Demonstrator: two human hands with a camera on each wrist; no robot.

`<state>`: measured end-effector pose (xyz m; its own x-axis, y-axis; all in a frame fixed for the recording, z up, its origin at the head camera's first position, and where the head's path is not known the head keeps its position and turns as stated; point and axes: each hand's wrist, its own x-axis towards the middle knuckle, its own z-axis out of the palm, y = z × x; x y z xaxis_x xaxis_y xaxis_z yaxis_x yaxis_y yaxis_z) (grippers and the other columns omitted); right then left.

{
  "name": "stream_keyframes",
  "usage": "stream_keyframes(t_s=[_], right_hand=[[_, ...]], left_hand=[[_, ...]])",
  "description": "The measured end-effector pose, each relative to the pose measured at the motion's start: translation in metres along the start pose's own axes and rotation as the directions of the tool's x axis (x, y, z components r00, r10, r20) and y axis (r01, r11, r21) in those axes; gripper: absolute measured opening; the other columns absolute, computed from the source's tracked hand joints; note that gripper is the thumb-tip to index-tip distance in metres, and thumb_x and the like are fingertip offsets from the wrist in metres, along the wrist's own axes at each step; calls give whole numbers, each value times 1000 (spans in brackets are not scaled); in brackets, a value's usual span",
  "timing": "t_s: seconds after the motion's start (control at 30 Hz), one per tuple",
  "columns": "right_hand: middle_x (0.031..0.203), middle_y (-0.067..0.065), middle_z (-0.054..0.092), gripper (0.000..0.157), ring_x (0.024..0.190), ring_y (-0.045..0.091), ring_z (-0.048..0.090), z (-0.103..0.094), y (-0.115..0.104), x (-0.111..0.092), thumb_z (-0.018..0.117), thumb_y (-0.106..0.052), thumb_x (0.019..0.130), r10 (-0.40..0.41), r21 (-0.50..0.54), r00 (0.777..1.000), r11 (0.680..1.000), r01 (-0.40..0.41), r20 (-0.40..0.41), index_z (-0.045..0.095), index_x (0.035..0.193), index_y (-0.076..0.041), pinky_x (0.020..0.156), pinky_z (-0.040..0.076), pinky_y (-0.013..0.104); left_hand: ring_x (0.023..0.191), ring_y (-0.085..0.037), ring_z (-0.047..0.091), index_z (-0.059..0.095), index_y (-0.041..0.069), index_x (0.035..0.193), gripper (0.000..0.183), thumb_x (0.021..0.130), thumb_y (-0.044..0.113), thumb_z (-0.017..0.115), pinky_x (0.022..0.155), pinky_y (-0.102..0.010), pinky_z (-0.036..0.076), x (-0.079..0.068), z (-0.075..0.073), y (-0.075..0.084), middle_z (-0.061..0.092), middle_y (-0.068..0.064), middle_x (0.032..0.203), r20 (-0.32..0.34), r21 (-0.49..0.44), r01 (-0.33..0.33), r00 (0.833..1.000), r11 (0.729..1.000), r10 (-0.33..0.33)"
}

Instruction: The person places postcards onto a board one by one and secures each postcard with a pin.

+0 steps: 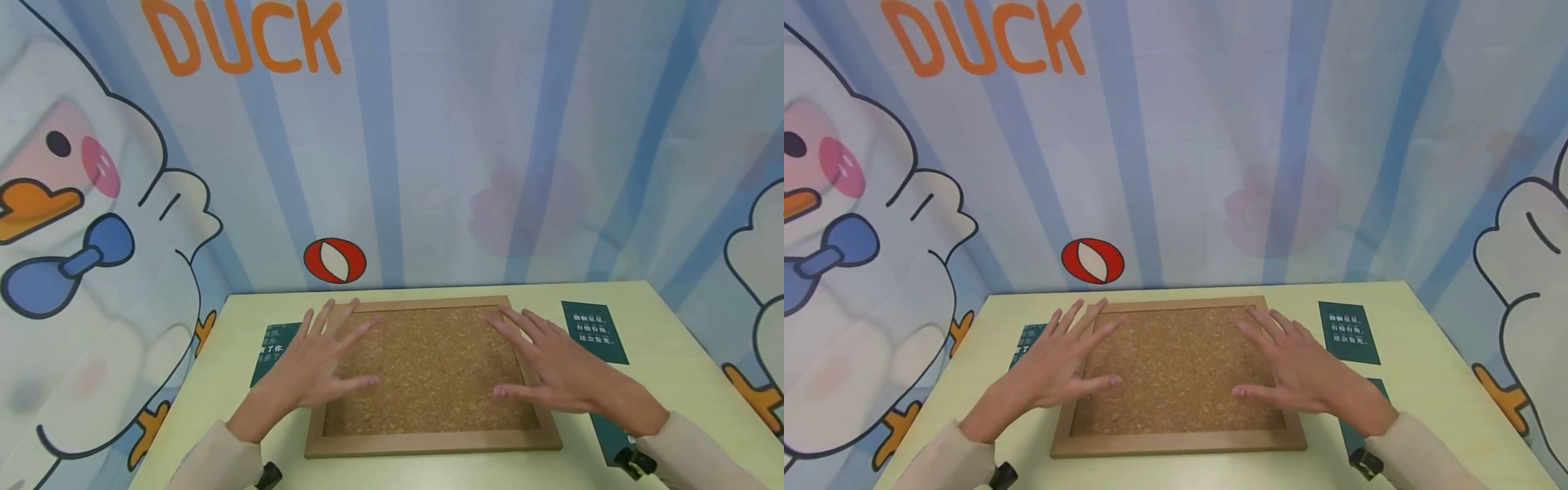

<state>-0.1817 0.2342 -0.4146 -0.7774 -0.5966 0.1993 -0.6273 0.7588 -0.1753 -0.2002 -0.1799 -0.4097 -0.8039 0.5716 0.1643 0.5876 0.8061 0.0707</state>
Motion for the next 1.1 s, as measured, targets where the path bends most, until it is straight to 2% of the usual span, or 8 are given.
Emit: stream_keyframes(t_s=[0.13,0.33,0.47,0.57,0.77,0.87,0.93,1.1], right_hand=[[169,11,24,96,149,43,32,-2,6,-2,67,-61,95,31,56,999,998,-30,-19,13,168,-30,107,37,70],[170,13,21,93,151,43,26,-4,15,-3,63,-59,99,137,183,991,974,-135,6,9,168,-29,108,33,72],[169,17,21,87,149,47,28,-3,21,-5,60,-50,104,195,294,981,938,-186,0,8,168,-24,107,32,74],[166,21,25,81,143,49,37,-1,25,-6,57,-43,107,237,368,971,905,-213,-19,9,168,-20,102,39,73],[156,26,40,69,130,49,52,7,32,-10,50,-37,111,331,477,942,837,-267,-54,19,165,-7,94,50,66],[151,29,44,66,123,48,59,13,35,-13,47,-37,112,377,526,926,794,-305,-33,23,162,-2,89,55,60],[150,31,44,66,120,48,62,17,36,-15,44,-39,113,406,564,914,754,-336,1,24,161,1,86,57,58],[151,35,42,70,122,49,59,27,40,-19,35,-47,113,470,666,872,609,-431,136,23,159,4,89,58,54]], left_hand=[[155,-48,12,23,40,166,90,91,80,51,116,-73,16,-3,-4,-8,13,-8,173,5,-5,58,998,998,-58],[149,-54,22,23,39,166,89,91,80,52,114,-74,21,-8,-5,-24,20,-14,170,-24,-21,137,990,990,-137],[143,-56,34,22,36,166,90,93,76,54,109,-75,28,-11,-4,-36,26,-20,167,-55,-18,189,980,982,-190],[138,-54,41,26,31,166,89,94,71,58,104,-76,33,-14,-2,-45,32,-24,163,-84,-20,232,969,973,-233],[131,-55,47,32,18,163,87,95,64,62,98,-75,40,-20,4,-62,42,-29,154,-106,-43,328,938,944,-331],[125,-56,51,33,13,162,89,95,64,62,94,-72,44,-24,7,-71,44,-31,151,-99,-49,372,922,927,-375],[122,-57,52,34,11,161,91,94,65,62,91,-71,47,-28,10,-77,45,-32,149,-86,-59,404,909,913,-408],[119,-59,52,31,7,161,97,92,68,62,86,-71,49,-37,18,-91,43,-36,148,-19,-86,487,871,869,-490]])
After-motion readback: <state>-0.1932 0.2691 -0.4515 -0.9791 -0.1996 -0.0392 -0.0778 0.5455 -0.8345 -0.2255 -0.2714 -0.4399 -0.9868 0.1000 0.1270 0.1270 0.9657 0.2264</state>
